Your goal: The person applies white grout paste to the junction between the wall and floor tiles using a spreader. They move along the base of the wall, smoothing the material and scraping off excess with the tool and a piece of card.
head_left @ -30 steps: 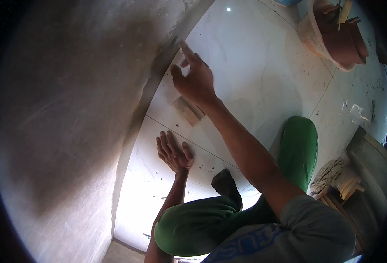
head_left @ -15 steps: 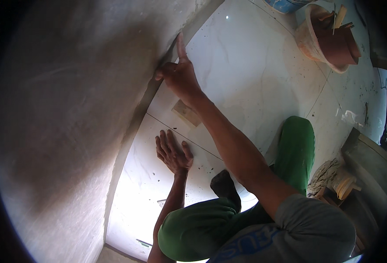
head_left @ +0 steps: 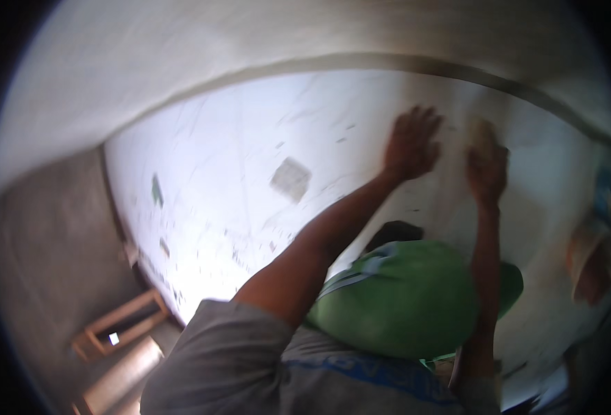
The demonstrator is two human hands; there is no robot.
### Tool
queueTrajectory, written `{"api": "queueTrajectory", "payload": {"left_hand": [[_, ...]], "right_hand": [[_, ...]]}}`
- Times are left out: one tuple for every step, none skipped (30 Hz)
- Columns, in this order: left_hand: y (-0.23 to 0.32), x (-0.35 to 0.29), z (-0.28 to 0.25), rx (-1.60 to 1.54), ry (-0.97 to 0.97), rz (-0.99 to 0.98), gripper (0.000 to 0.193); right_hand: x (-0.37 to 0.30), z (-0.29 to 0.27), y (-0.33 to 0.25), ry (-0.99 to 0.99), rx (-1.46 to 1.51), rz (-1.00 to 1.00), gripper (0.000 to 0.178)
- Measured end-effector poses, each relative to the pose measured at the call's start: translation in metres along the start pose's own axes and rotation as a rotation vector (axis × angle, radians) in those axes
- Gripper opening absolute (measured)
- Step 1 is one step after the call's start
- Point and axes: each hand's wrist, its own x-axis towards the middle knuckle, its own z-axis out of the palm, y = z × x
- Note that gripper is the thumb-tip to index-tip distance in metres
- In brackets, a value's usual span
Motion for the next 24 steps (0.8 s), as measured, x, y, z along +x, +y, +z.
{"api": "queueTrajectory", "payload": {"left_hand": [[0.002, -0.012, 0.006, 0.03, 0.049, -0.03, 0.065], [0.0, -0.032, 0.007, 0.045, 0.068, -0.083, 0.065], [0.007, -0.044, 0.009, 0.031, 0.058, -0.095, 0.066], [0.018, -0.058, 0.01, 0.009, 0.045, -0.108, 0.068], [0.022, -0.08, 0.006, -0.005, 0.064, -0.132, 0.068], [0.019, -0.109, -0.003, -0.089, 0.0, -0.128, 0.068], [0.007, -0.145, -0.018, -0.15, -0.072, -0.135, 0.069], [-0.002, -0.163, -0.028, -0.114, -0.071, -0.16, 0.07], [-0.011, -0.183, -0.038, -0.082, -0.079, -0.184, 0.071], [-0.018, -0.192, -0.05, -0.027, -0.035, -0.221, 0.071], [-0.03, -0.204, -0.058, 0.019, 0.021, -0.248, 0.069], [-0.038, -0.211, -0.067, 0.035, 0.089, -0.268, 0.067], [-0.051, -0.222, -0.065, 0.064, 0.13, -0.3, 0.067], [-0.057, -0.237, -0.076, 0.131, 0.107, -0.408, 0.068], [-0.066, -0.242, -0.076, 0.164, 0.12, -0.488, 0.07], [-0.077, -0.254, -0.072, 0.261, 0.208, -0.565, 0.071], [-0.096, -0.268, -0.071, 0.226, 0.345, -0.625, 0.071], [-0.113, -0.278, -0.064, 0.18, 0.475, -0.684, 0.07], [-0.12, -0.288, -0.067, 0.231, 0.445, -0.782, 0.07], [-0.117, -0.285, -0.067, 0.273, 0.416, -0.876, 0.071], [-0.104, -0.265, -0.064, 0.234, 0.394, -0.844, 0.071], [-0.084, -0.237, -0.066, 0.146, 0.376, -0.801, 0.069], [-0.07, -0.214, -0.064, 0.07, 0.364, -0.757, 0.068], [-0.068, -0.197, -0.057, 0.054, 0.354, -0.727, 0.068]], "right_hand": [[-0.013, 0.008, -0.006, -0.025, 0.016, -0.044, 0.061], [-0.027, 0.006, -0.013, -0.112, -0.086, -0.086, 0.057], [-0.034, 0.002, -0.014, -0.145, -0.16, -0.117, 0.054], [-0.042, 0.003, -0.017, -0.183, -0.229, -0.156, 0.052], [-0.056, 0.012, -0.018, -0.194, -0.321, -0.363, 0.049], [-0.067, 0.015, -0.014, -0.202, -0.41, -0.564, 0.045], [-0.083, 0.012, -0.038, -0.241, -0.283, -0.471, 0.044], [-0.082, 0.009, -0.033, -0.232, -0.299, -0.48, 0.044], [-0.084, 0.01, -0.016, -0.143, -0.247, -0.339, 0.042], [-0.076, 0.008, 0.01, -0.074, -0.243, -0.262, 0.041], [-0.07, 0.008, 0.034, -0.007, -0.227, -0.186, 0.041], [-0.061, 0.007, 0.066, -0.012, -0.56, -0.169, 0.042], [-0.056, -0.002, 0.084, 0.026, -0.655, -0.082, 0.044], [-0.059, 0.002, 0.096, 0.027, -0.729, 0.007, 0.046], [-0.066, 0.0, 0.097, 0.077, -0.685, -0.025, 0.046], [-0.074, 0.002, 0.094, 0.116, -0.631, -0.064, 0.047], [-0.085, 0.007, 0.075, 0.17, -0.548, -0.167, 0.045], [-0.094, 0.012, 0.058, 0.218, -0.469, -0.279, 0.043], [-0.108, 0.026, 0.039, 0.242, -0.385, -0.39, 0.042], [-0.112, 0.03, 0.008, 0.146, -0.323, -0.325, 0.04], [-0.116, 0.03, -0.018, 0.06, -0.277, -0.25, 0.039], [-0.115, 0.027, -0.031, 0.135, -0.272, -0.294, 0.049], [-0.112, 0.027, -0.032, 0.078, -0.215, -0.296, 0.053], [-0.106, 0.029, -0.034, 0.019, -0.14, -0.304, 0.057]]}}
